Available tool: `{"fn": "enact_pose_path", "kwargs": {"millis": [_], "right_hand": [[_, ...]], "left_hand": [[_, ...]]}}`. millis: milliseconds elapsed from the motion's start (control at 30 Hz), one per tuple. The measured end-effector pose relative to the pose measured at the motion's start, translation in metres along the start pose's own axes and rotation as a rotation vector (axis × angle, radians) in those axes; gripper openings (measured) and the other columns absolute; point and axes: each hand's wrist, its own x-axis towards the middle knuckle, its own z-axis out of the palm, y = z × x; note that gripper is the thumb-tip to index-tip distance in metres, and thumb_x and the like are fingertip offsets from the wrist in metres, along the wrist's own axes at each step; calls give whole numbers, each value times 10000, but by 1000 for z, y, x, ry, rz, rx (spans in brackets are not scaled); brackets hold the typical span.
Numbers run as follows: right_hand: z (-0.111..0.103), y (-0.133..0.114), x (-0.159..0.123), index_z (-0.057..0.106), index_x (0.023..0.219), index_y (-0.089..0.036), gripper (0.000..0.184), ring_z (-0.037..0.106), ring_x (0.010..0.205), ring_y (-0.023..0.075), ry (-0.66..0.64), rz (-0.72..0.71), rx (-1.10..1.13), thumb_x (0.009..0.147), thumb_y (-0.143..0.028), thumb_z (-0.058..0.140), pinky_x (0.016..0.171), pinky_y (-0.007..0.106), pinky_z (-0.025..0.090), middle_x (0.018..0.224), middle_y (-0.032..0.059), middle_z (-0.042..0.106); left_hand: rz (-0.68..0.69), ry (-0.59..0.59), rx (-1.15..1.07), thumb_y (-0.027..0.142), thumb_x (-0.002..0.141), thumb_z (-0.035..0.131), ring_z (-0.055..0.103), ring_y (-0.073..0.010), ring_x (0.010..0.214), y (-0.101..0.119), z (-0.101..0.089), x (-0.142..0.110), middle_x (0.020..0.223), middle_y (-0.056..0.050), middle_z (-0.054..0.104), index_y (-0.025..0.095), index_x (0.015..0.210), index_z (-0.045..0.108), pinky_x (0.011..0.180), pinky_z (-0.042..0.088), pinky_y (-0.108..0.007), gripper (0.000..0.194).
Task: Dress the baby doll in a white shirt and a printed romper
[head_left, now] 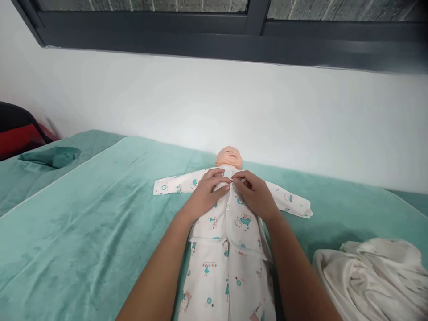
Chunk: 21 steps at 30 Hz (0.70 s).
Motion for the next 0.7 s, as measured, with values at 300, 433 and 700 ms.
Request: {"fn": "enact_pose_path", "kwargs": {"millis": [300, 433, 700], "right_hand": [[13, -2, -14, 635, 962, -229, 181, 500, 646, 123, 74, 35, 254, 893, -371, 546, 623, 265, 379, 752, -31, 576], [14, 0, -21, 637, 912, -226, 208, 485, 661, 133, 153, 62, 287, 905, -407, 533, 626, 270, 376, 723, -27, 549], [6, -11, -44, 576, 765, -216, 256, 503, 683, 142, 44, -95, 24, 935, -397, 516, 650, 285, 378, 748, -10, 578]], "left_hand": [[-27, 43, 70, 332, 884, 631, 421, -234, 1349, 4, 7, 4, 1363, -32, 519, 276, 966, 682, 1170, 292, -430, 112], [-25, 28, 14, 357, 875, 639, 392, -236, 1386, 7, 3, 0, 1413, -23, 497, 295, 1014, 680, 1174, 299, -426, 159], [-43, -410, -137, 423, 841, 663, 276, -295, 1471, 14, -31, -12, 1606, 48, 256, 338, 1069, 704, 948, 541, -365, 246]]}}
